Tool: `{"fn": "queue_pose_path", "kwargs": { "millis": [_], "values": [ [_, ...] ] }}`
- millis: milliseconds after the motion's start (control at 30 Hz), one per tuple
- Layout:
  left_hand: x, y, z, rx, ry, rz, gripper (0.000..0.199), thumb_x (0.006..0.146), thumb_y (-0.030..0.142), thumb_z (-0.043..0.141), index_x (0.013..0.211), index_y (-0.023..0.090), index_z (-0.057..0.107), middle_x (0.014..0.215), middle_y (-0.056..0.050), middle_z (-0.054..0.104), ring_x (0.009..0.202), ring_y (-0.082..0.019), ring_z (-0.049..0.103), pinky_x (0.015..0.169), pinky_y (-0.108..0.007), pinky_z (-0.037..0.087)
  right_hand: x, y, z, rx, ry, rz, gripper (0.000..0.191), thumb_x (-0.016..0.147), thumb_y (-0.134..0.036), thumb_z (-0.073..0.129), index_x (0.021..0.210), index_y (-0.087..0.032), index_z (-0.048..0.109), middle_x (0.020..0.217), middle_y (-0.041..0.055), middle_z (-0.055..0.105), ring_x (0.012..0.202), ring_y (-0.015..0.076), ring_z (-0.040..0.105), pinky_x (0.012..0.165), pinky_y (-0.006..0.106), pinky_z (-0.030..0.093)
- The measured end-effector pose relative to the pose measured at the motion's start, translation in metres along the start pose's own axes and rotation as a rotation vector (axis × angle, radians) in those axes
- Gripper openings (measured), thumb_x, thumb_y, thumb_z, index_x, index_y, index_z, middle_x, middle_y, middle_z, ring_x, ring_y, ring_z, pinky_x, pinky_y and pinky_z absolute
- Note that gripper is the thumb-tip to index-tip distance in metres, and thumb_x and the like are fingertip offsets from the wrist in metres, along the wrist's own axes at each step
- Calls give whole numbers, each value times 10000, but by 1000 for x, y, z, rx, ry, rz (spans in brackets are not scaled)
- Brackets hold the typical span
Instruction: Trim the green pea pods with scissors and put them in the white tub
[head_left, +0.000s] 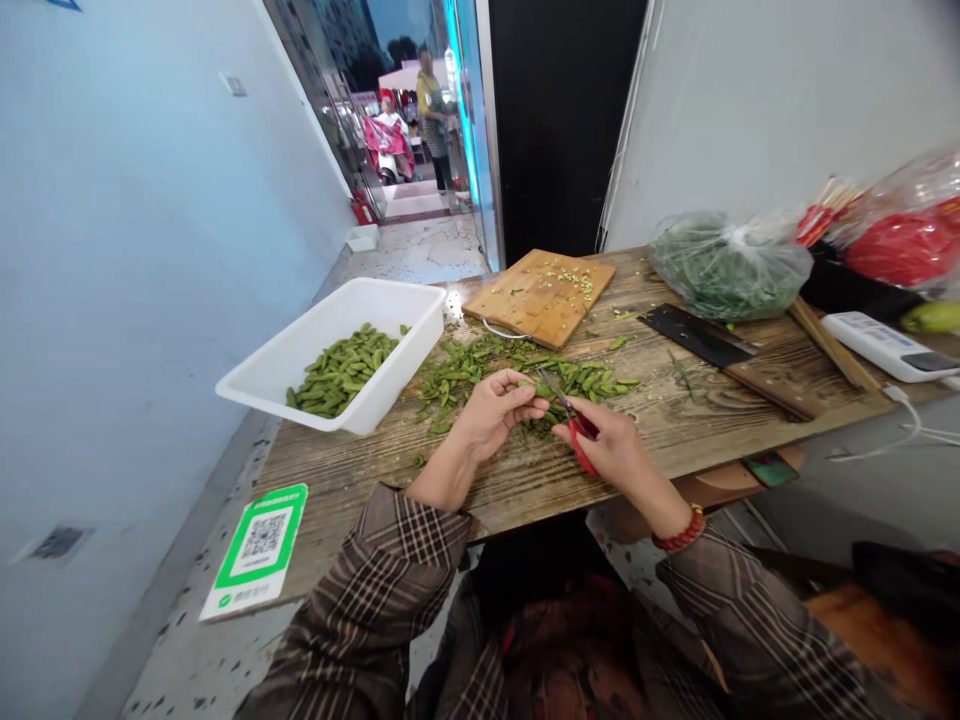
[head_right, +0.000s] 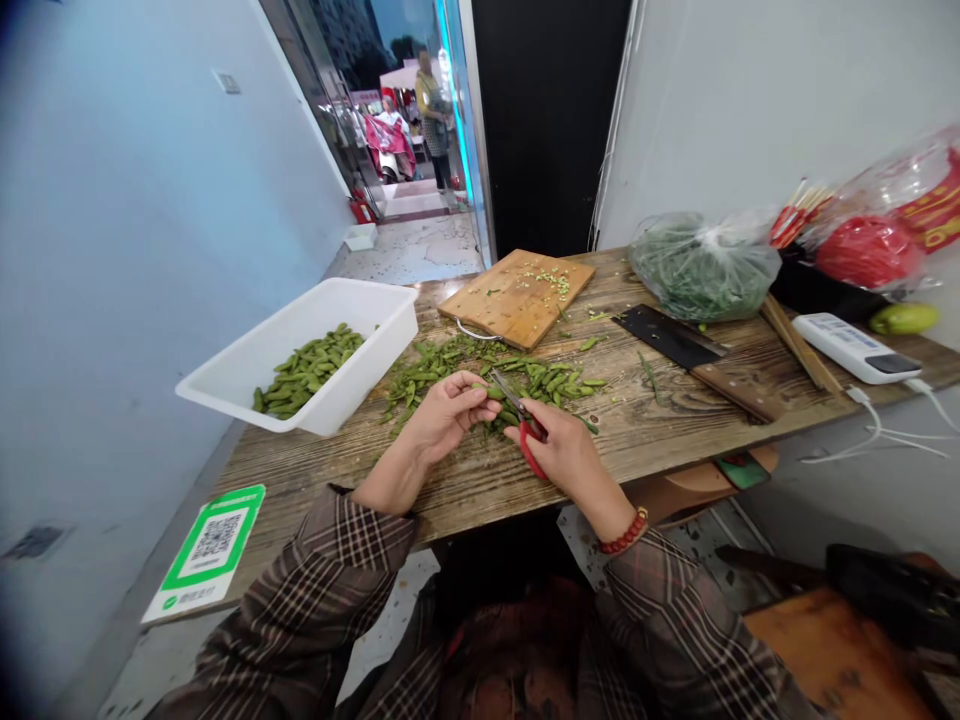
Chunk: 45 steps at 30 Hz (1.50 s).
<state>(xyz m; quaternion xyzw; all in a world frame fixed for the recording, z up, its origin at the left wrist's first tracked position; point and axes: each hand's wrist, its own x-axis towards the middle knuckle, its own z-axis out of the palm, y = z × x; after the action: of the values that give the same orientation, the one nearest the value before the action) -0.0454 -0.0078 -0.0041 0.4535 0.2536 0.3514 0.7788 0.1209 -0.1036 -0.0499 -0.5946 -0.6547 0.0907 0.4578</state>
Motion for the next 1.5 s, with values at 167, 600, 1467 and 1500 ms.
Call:
{"fn": "queue_pose_path", "kwargs": {
  "millis": [167, 600, 1467, 1500],
  "values": [
    [3, 14, -10, -28, 49, 88, 187, 728, 171, 662, 878, 149, 553, 821, -31, 679, 793, -175, 697, 752, -327, 566, -1, 6, -10, 23, 55, 128, 426, 835, -462, 594, 1142, -170, 644, 862, 67, 701, 687, 176, 612, 673, 299, 488],
    [11, -2, -23, 1568, -50, 255, 208, 762, 179, 601, 928, 198, 725, 791, -32, 557, 784, -172, 553, 756, -293, 442, -9, 13, -14, 35, 43, 213, 468, 815, -490, 593, 1137, -156, 654, 777, 49, 659, 645, 168, 568, 619, 292, 459],
    [-1, 2, -3, 424, -1, -9, 330, 659, 344, 765, 876, 125, 644, 683, -13, 637, 470, -39, 445, 429, -158, 258, -4, 1, -11, -5, -117, 18, 421, 821, -442, 624, 1161, -193, 619, 744, 15, 594, 597, 137, 507, 587, 274, 451],
    [-1, 2, -2, 429, -12, -10, 319, 656, 338, 768, 858, 122, 651, 672, -11, 629, 470, -40, 445, 428, -159, 259, -3, 1, -9, -8, -126, 8, 422, 820, -443, 625, 1163, -197, 616, 745, 15, 594, 602, 138, 509, 590, 275, 452]
  ]
}}
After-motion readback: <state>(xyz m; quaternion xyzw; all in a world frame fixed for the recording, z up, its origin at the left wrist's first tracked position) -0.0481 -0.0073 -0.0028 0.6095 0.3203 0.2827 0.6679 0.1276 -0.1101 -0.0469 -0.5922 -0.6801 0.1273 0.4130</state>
